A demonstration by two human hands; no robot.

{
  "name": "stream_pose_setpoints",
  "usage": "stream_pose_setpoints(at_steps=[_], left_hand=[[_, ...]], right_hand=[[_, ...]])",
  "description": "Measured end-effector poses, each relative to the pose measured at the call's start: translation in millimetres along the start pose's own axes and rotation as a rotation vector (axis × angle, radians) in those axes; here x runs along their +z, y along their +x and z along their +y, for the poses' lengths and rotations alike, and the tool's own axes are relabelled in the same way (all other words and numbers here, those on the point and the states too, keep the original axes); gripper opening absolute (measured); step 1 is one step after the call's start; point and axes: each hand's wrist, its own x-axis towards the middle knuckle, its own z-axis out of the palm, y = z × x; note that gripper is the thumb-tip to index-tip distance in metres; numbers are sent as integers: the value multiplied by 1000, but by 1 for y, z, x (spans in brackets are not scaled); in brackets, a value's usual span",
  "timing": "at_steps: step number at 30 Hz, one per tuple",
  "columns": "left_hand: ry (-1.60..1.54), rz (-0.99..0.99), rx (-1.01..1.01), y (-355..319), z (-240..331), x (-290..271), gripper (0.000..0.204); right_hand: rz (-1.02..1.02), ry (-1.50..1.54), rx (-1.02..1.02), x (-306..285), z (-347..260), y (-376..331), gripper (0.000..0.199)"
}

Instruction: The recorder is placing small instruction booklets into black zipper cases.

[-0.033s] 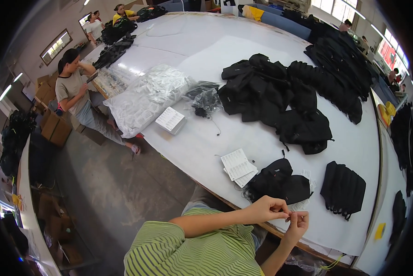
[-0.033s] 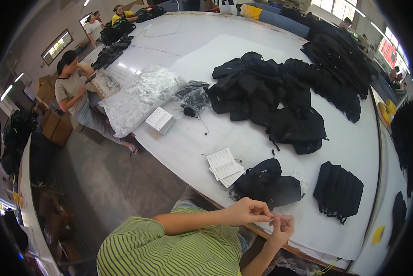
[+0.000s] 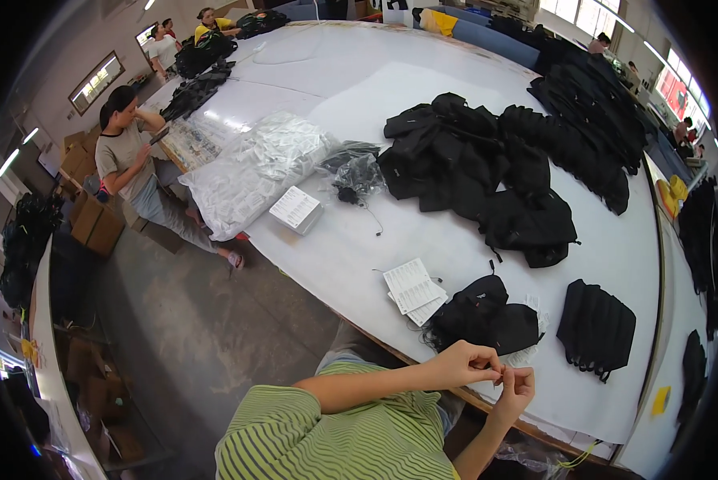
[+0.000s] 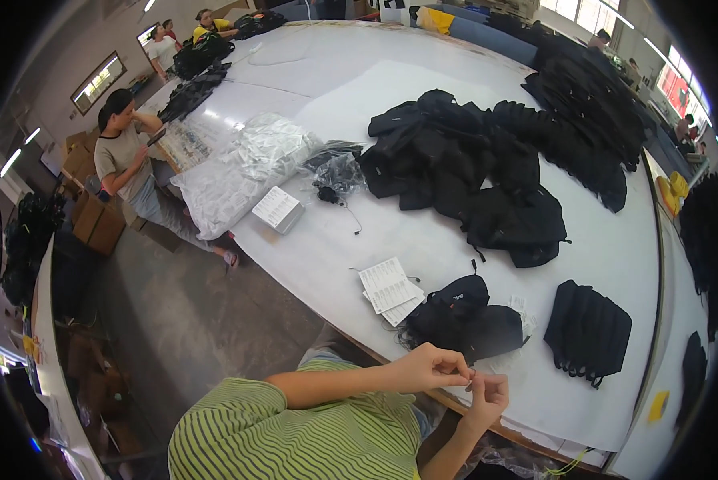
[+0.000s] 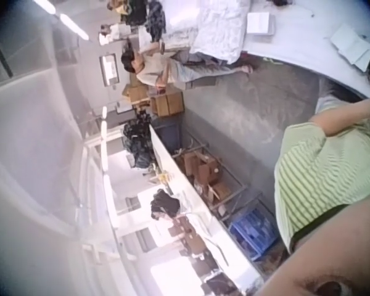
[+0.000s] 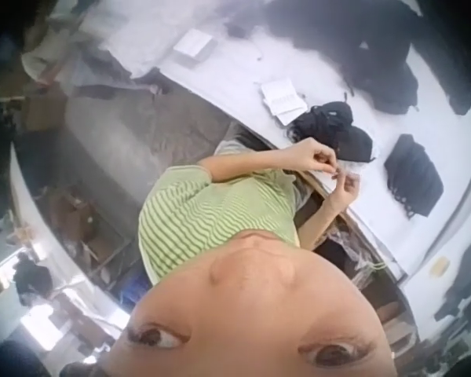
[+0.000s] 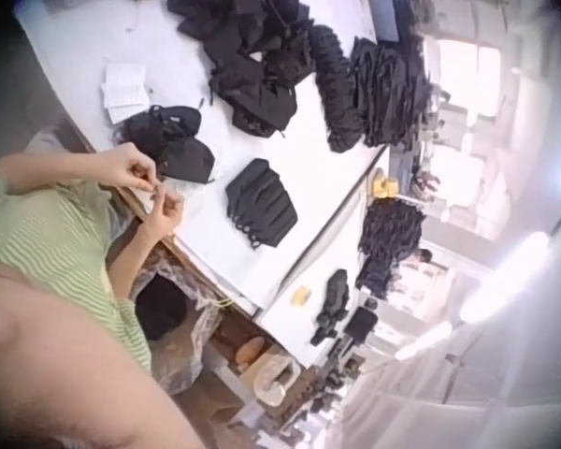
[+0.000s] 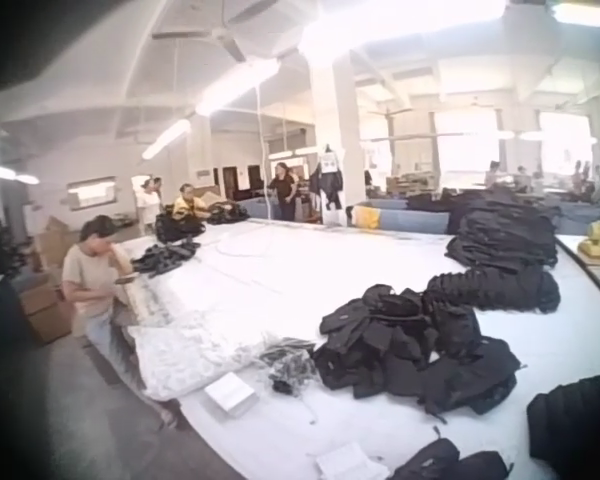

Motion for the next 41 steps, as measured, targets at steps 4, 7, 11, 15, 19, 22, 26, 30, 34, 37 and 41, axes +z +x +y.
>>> stream_pose_setpoints(at_steps=[4, 7, 11, 15, 19, 22, 26, 30, 34, 37, 41], left_hand=[[173, 5, 69, -1, 2, -2, 13], [94, 68, 117, -2, -2, 2, 13], [144, 6, -3, -1, 6, -6, 15], [229, -30, 11, -1, 8, -10, 14], [223, -28, 26, -1, 11, -10, 15], [250, -23, 22, -2, 9, -9, 15], [184, 42, 101, -1, 7, -5, 15], [189, 40, 93, 0, 6, -4, 14], [233, 51, 88, -1, 4, -4, 14], [221, 68, 59, -3, 4, -3, 15], [202, 12, 104, -2, 5, -5, 14]], right_hand=[[19, -24, -16, 6, -4, -3, 16], [-17, 72, 17, 2, -2, -1, 15], [-34, 74, 39, 1, -2, -4, 14], [-52, -36, 46, -1, -4, -5, 15], [-75, -33, 81, 1, -7, -4, 17], [-64, -10, 71, 1, -4, -5, 17], [-48, 3, 82, 3, -5, -4, 17], [-34, -4, 71, 4, -7, -5, 16], [-30, -235, -25, 2, -8, -5, 13], [-87, -205, -64, 1, -11, -3, 13], [-81, -154, -47, 4, -17, -6, 14]])
